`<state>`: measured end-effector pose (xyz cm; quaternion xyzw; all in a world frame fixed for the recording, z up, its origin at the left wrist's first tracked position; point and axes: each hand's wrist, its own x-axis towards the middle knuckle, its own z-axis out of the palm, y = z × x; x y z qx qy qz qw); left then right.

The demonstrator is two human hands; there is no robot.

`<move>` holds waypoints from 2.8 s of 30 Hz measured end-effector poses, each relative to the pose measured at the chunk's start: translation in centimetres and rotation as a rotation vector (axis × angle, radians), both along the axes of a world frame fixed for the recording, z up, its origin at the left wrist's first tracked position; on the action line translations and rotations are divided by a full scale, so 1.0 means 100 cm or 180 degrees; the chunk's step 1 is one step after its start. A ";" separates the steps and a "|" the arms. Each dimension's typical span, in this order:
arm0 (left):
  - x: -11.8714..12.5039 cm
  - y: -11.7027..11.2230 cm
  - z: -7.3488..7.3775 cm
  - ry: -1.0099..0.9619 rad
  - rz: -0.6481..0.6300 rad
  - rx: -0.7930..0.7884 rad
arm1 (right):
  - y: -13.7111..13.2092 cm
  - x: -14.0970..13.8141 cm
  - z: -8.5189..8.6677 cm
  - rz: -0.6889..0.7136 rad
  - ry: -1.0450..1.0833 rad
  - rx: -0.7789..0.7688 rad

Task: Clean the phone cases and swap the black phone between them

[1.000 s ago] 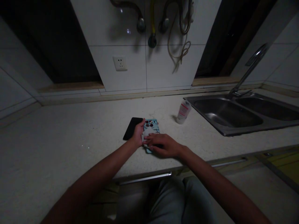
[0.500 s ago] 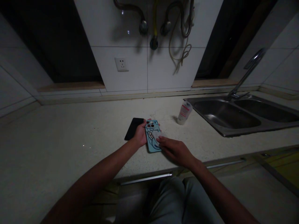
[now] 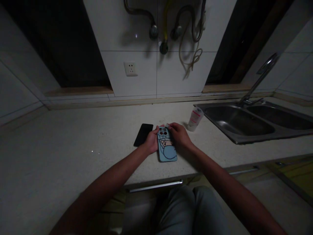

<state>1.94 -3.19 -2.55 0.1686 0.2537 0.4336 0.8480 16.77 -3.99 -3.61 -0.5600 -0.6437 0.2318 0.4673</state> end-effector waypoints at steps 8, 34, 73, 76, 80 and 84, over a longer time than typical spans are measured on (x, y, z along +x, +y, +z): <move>-0.002 0.008 -0.005 -0.0157 0.0108 -0.0206 | -0.017 -0.034 0.011 0.0355 -0.1119 0.0368; -0.009 0.010 -0.007 0.0153 -0.0118 -0.0035 | -0.096 0.035 -0.005 0.1763 -0.1885 0.1578; -0.004 0.012 -0.001 0.0104 0.0508 -0.0130 | 0.083 0.034 0.017 0.1812 0.1716 -0.1717; -0.003 0.011 0.000 0.0166 0.0531 -0.0161 | 0.093 0.032 0.008 0.1933 0.1955 -0.1728; -0.003 0.011 0.001 0.0254 0.0507 -0.0198 | 0.101 0.027 0.000 0.1995 0.2097 -0.1711; -0.004 0.010 0.001 0.0252 0.0526 -0.0225 | 0.096 0.022 -0.005 0.1874 0.2136 -0.1523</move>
